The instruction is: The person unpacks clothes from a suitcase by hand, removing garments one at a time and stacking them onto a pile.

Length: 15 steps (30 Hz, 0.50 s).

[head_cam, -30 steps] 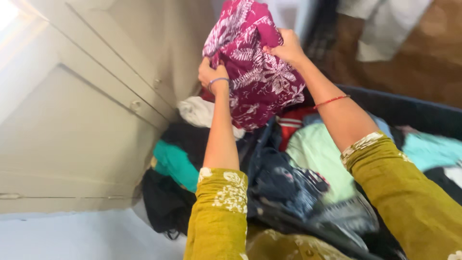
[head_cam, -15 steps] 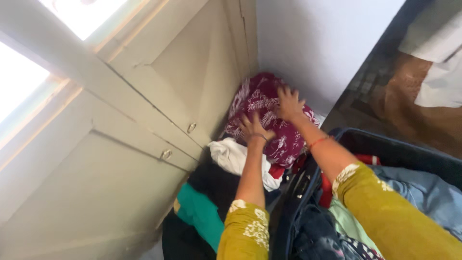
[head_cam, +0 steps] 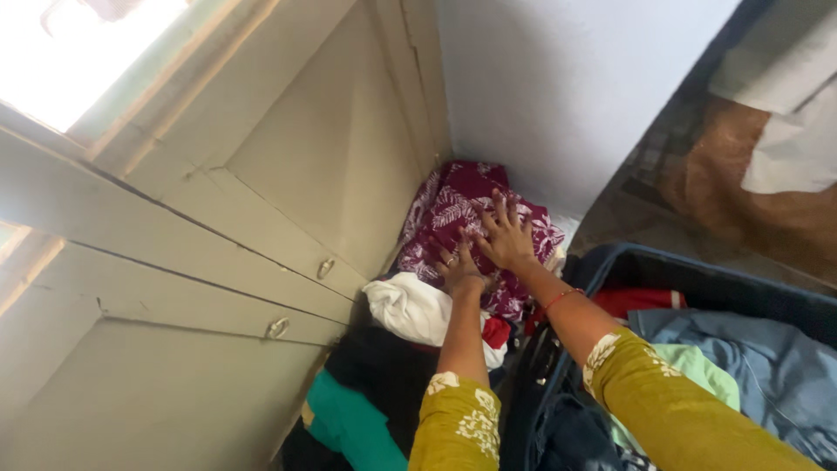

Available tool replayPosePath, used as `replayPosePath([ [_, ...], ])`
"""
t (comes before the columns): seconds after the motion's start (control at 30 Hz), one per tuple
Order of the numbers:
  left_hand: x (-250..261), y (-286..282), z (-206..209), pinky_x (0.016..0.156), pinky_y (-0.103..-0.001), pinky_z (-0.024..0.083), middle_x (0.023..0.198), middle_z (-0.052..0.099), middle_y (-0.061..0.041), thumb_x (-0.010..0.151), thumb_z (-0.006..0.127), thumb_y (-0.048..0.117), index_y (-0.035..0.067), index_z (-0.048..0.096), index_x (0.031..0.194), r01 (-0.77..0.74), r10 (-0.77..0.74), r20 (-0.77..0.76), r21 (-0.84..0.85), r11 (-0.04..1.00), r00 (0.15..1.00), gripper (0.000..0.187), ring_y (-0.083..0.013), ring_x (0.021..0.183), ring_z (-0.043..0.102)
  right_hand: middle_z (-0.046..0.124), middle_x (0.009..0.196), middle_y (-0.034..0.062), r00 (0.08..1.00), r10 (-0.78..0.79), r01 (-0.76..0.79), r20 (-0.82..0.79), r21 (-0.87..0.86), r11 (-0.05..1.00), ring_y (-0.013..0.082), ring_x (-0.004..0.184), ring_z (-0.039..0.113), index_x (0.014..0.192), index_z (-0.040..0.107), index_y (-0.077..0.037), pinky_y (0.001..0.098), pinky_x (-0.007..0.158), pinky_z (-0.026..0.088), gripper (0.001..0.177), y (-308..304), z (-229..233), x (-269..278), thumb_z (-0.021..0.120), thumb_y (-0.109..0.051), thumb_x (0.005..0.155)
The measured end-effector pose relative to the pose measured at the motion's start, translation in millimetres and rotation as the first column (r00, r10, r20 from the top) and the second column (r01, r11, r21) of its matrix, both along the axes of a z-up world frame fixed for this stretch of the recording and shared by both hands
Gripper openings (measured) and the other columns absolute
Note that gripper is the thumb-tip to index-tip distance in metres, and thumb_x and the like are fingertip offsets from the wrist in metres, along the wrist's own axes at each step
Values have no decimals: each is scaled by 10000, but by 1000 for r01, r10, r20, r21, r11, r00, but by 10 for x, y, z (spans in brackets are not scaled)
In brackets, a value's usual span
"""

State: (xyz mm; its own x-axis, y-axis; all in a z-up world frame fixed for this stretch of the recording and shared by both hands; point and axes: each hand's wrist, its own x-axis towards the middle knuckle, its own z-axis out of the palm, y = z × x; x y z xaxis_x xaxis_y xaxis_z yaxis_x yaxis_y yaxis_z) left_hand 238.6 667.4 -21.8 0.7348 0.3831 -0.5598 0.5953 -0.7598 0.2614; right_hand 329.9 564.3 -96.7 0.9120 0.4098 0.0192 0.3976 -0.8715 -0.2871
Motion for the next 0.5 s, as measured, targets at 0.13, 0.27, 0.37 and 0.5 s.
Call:
replayPosePath([
  [0.13,-12,-161,-21,1235,-649,133,1723,-128,-209,890,738,542,312,-240,1605,26,-16,-131,80,996,991,1233,-429,1574,18,-33,1705,143,998,63,-63,10,3,998,415,1551,9,1644,170,-293,695,1162,146,759,-46,-39,-121,392,-609,990],
  [0.27,44,-281,-248,1264,-548,61,1711,15,-181,957,619,466,232,-169,1649,49,-38,-65,182,982,997,1074,-403,1573,67,135,1715,113,973,178,-185,-149,-29,982,330,1598,100,1598,286,-302,615,1218,179,648,-242,148,-456,453,-506,1006],
  [0.37,-175,-465,-244,1259,-509,25,1721,66,-181,941,647,425,209,40,1634,52,-99,162,273,961,982,947,-356,1595,65,256,1708,83,996,91,-91,-2,66,994,241,1571,250,1638,273,-219,555,1225,266,670,-480,308,-838,471,-354,1012],
  [0.5,-548,-994,-103,1299,-474,113,1743,122,-50,992,561,236,346,117,1672,193,-316,330,356,914,889,819,-277,1562,222,240,1675,102,976,61,-42,208,-95,995,273,1586,185,1638,248,-77,543,1267,185,793,-1022,472,-1296,547,-269,929],
])
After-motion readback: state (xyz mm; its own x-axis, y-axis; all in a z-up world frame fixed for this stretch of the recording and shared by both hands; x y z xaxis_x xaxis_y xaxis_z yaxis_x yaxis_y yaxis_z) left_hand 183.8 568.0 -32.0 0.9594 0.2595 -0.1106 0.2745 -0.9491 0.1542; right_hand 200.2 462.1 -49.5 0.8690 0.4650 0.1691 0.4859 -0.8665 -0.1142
